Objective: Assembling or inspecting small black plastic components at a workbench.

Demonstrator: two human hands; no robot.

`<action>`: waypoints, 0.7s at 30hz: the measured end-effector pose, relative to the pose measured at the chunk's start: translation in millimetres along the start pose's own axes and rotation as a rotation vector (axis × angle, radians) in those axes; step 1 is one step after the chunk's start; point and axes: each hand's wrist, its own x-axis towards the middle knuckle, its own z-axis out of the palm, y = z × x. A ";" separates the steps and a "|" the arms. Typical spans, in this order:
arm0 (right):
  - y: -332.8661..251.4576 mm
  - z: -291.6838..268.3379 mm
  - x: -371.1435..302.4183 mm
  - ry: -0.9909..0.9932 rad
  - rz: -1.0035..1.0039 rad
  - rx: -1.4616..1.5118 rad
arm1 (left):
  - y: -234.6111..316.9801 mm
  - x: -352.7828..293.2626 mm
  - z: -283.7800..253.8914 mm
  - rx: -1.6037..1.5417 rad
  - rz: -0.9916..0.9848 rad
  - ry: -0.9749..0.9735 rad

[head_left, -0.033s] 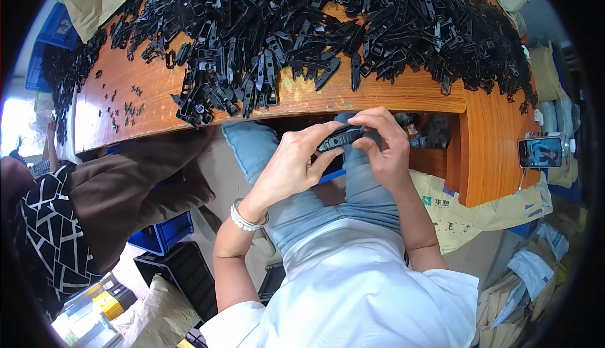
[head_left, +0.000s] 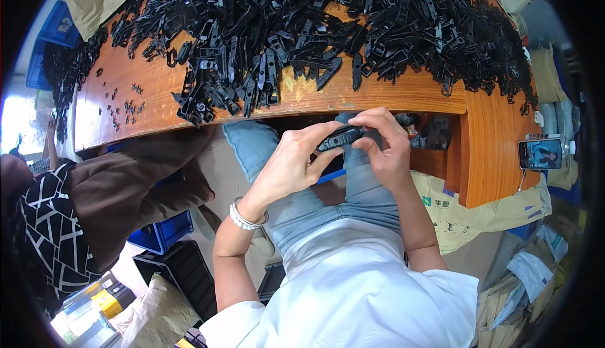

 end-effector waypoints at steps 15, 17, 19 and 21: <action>17.2 22.6 -6.6 -0.516 0.180 -0.015 | -26.9 -8.5 -86.0 0.184 0.047 0.411; 29.7 34.0 -19.1 -0.303 0.195 -0.116 | -52.1 11.0 -133.7 0.206 -0.081 0.796; 24.4 36.5 -18.0 -0.269 0.220 -0.094 | -111.7 19.1 -206.5 0.474 -0.072 0.922; 26.2 38.6 -20.6 -0.240 0.175 -0.047 | -166.6 6.5 -277.9 0.630 -0.215 0.902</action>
